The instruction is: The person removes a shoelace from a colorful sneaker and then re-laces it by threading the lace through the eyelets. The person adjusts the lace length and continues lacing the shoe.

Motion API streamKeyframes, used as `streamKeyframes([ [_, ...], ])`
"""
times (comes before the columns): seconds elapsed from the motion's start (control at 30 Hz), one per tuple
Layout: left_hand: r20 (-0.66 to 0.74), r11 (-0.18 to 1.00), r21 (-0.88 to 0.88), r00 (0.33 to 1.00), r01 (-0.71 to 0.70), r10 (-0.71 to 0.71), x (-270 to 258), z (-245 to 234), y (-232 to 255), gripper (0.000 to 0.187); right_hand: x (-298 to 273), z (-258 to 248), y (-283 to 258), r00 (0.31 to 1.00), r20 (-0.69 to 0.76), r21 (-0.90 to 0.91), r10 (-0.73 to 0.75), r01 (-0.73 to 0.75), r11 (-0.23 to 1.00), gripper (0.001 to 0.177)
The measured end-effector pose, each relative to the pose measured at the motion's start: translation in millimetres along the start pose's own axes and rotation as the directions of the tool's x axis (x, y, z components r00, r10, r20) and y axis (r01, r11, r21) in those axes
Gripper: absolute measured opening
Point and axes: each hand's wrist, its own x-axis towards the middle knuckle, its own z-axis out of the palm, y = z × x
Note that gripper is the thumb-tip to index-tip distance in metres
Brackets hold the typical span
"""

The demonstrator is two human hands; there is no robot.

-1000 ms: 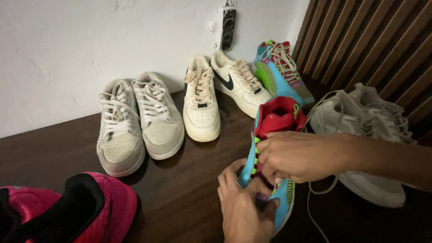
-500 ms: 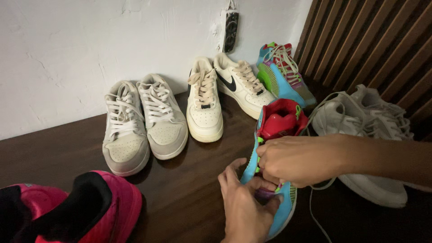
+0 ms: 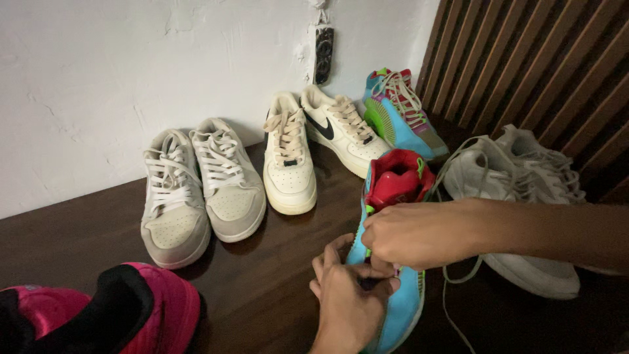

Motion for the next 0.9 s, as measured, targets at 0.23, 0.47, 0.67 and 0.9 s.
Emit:
streamKeyframes([
  [0.23, -0.019, 0.999, -0.019, 0.999, 0.031, -0.031, 0, 0, 0, 0.025, -3, 0, 2, 0.996, 0.015, 0.159, 0.092, -0.093, 0.983, 0.024],
  [0.47, -0.032, 0.998, -0.063, 0.999, 0.025, -0.027, 4, 4, -8, 0.027, -2, 2, 4, 0.978, 0.048, 0.305, 0.204, -0.209, 0.929, 0.020],
  [0.67, 0.107, 0.998, -0.019, 0.992, -0.066, 0.068, 14, -11, -11, 0.025, -13, 2, -2, 0.940, -0.047, 0.379, 0.337, -0.295, 0.877, 0.014],
  [0.9, 0.191, 0.983, 0.170, 0.981, -0.067, 0.034, 24, -17, -1, 0.026, -21, 10, 5, 0.954, -0.274, 0.277, 0.125, -0.046, 0.960, 0.010],
])
